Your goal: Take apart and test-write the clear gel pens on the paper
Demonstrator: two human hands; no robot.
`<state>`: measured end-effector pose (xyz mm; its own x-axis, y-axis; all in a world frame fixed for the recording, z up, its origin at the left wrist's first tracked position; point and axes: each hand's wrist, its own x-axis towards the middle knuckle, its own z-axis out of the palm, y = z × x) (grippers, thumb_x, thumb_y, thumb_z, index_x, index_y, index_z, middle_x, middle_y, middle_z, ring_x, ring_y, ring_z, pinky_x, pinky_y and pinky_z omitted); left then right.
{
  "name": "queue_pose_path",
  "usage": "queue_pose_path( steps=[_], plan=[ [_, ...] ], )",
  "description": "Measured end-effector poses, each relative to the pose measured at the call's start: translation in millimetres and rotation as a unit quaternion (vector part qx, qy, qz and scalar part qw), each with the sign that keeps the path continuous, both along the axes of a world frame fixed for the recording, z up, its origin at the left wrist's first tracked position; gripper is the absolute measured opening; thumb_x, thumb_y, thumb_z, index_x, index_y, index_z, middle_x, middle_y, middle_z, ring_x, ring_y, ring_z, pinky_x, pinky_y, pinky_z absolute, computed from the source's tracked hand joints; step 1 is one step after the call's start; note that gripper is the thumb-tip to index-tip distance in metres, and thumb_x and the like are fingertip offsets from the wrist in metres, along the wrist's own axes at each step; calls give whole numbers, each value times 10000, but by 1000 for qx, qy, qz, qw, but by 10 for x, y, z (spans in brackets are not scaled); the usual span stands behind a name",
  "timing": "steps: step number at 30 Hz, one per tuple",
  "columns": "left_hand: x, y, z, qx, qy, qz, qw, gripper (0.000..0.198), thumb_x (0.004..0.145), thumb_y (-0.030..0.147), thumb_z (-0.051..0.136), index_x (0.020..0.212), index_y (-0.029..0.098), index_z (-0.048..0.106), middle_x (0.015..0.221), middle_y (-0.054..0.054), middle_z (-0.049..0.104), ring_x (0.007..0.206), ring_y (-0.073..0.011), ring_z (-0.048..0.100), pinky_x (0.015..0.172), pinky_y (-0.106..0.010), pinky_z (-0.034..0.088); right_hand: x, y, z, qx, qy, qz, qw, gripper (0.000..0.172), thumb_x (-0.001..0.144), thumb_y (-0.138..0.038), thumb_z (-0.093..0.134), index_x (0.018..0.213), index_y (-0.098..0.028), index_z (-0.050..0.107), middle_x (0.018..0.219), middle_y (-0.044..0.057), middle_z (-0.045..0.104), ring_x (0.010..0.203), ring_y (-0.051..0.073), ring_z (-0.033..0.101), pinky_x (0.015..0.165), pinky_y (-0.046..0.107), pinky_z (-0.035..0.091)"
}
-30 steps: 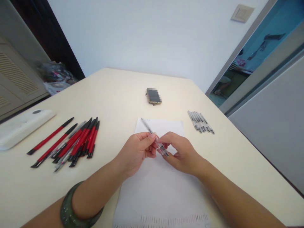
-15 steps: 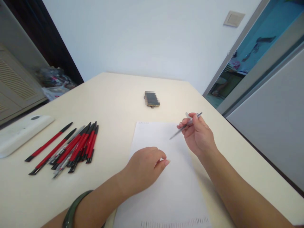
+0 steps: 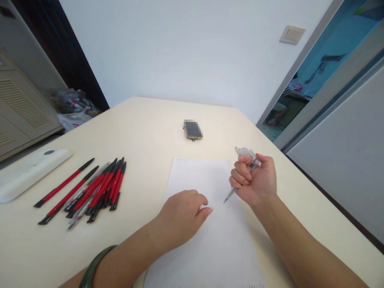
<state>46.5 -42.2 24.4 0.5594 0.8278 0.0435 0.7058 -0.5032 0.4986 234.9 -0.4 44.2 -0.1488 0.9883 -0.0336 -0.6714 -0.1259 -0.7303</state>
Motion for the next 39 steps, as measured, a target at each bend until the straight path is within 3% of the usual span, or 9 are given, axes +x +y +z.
queue_pose_path(
  steps=[5,11,14,17,25,29,31,36,39],
  plan=[
    [-10,-10,-7,0,1,4,1000,270,827,337,353,869,188,574,800,-27,573,766,-160,506,697,-290,396,19,8,-16,-4,28,-14,1000,263,688,-345,351,604,-185,542,363,-62,244,314,74,207,332,207,204],
    [-37,23,-60,10,16,15,1000,282,802,323,406,999,182,550,996,-72,537,961,-181,473,844,-312,360,37,85,-67,-36,27,-42,998,402,698,-537,368,615,-176,523,407,-62,283,320,59,214,318,197,171],
    [-68,34,-88,0,70,29,997,549,711,432,513,1200,204,413,1283,-120,347,1210,-275,239,963,-416,225,60,115,-89,-32,25,-50,998,390,712,-515,339,645,-176,520,457,-42,348,347,69,277,329,203,201],
    [-84,17,-99,-48,128,21,990,778,627,578,518,1283,232,285,1381,-135,166,1251,-347,48,963,-521,131,87,138,-108,-32,21,-51,998,340,729,-438,311,652,-175,513,469,-36,354,362,77,304,340,208,223],
    [8,-146,-59,-38,151,3,988,819,591,645,493,1277,238,306,1375,-149,183,1241,-369,76,949,-539,145,97,255,-203,-59,5,-74,996,332,732,-458,356,659,-171,506,461,-44,367,340,65,295,317,196,231],
    [31,-183,-79,-34,149,11,988,820,587,663,478,1266,226,333,1365,-164,204,1234,-382,95,940,-545,161,-35,382,-260,-86,-17,-90,992,131,716,-256,468,674,-142,517,541,-22,482,359,36,334,322,165,261],
    [28,-191,-113,-20,136,13,990,826,587,678,460,1268,230,329,1365,-161,206,1233,-382,99,941,-543,160,-118,451,-304,-105,-21,-78,991,135,730,-208,428,653,-137,513,551,-5,513,395,49,403,368,174,336],
    [28,-204,-168,-7,128,20,992,808,600,670,455,1269,236,325,1365,-154,213,1234,-382,100,939,-548,159,-236,606,-484,-145,-44,39,988,392,807,-437,290,695,-149,532,409,-20,461,339,96,417,398,252,407],
    [39,-196,-159,-15,138,21,990,797,611,658,458,1272,235,322,1368,-151,207,1236,-383,85,935,-553,160,-258,662,-564,-110,-58,85,989,321,814,-384,359,778,-125,545,545,32,590,463,113,540,562,300,481]
  ],
)
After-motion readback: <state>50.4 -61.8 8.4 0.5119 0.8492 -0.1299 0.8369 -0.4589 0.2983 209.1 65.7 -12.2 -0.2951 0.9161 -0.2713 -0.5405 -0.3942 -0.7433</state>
